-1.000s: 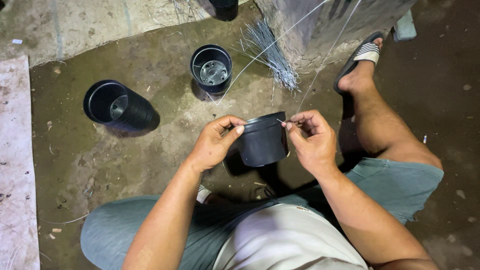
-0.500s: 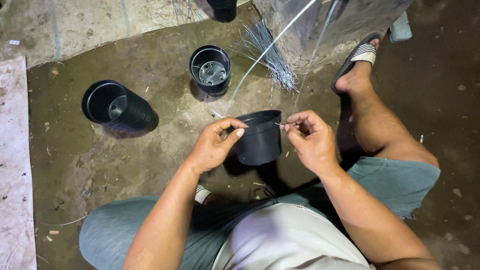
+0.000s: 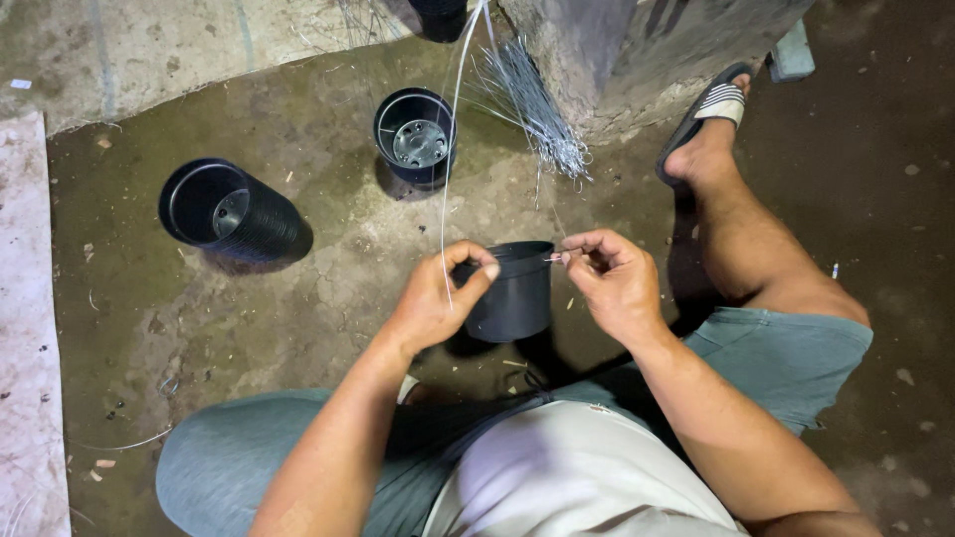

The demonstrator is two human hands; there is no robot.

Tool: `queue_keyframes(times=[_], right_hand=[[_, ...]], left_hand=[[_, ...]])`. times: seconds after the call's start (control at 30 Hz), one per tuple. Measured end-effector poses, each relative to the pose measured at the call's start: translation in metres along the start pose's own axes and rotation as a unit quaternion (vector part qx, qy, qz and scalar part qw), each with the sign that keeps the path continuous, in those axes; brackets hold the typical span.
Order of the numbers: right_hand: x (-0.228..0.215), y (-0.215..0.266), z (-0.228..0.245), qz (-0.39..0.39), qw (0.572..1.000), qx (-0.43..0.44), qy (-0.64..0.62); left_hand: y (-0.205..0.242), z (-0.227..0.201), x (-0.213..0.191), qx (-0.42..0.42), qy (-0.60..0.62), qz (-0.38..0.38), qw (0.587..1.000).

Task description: The person sits on the floor and repeatedly inserts metal wires through holes in black plastic plant pots, bending the wire ends to secure them. The person handles multiple pots and wires, stacking completed pots aside.

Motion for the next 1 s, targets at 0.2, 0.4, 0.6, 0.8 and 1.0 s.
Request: queue_keyframes(times=[0.2,0.4,0.6,0.8,1.0], right_hand=[[0.010,0.014,-0.008,0.010,1.000,-0.010,0.005],[0.013,0.015,-0.006,0.010,0.999,-0.042,0.022],[0.018,0.023,0.003,0.007,0.990,-0.115,0.081],[0.018,0.025,0.002,0.008,0.987,-0.120,0.107],[0.022,0.028,0.001,0.002,0.981,-0.142,0.132]], left_hand=[[0.009,0.027,0.033,0.014,0.025,0.039,0.999],[0.010,0.059,0.059,-0.059,0.148,0.058,0.986],[0.009,0.070,0.069,-0.132,0.178,0.047,0.974],[0.010,0.074,0.073,-0.102,0.124,0.024,0.987],[0.012,0.078,0.080,-0.117,0.192,-0.023,0.974]])
Point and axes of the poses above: each hand's wrist, its own y-axis away from the middle knuckle, its own x-axis out of the palm, z = x × y, the point moved 5 cm from there along -y, towards the middle knuckle, and after that the axes turned 12 degrees about -z, right-handed, at the moved point
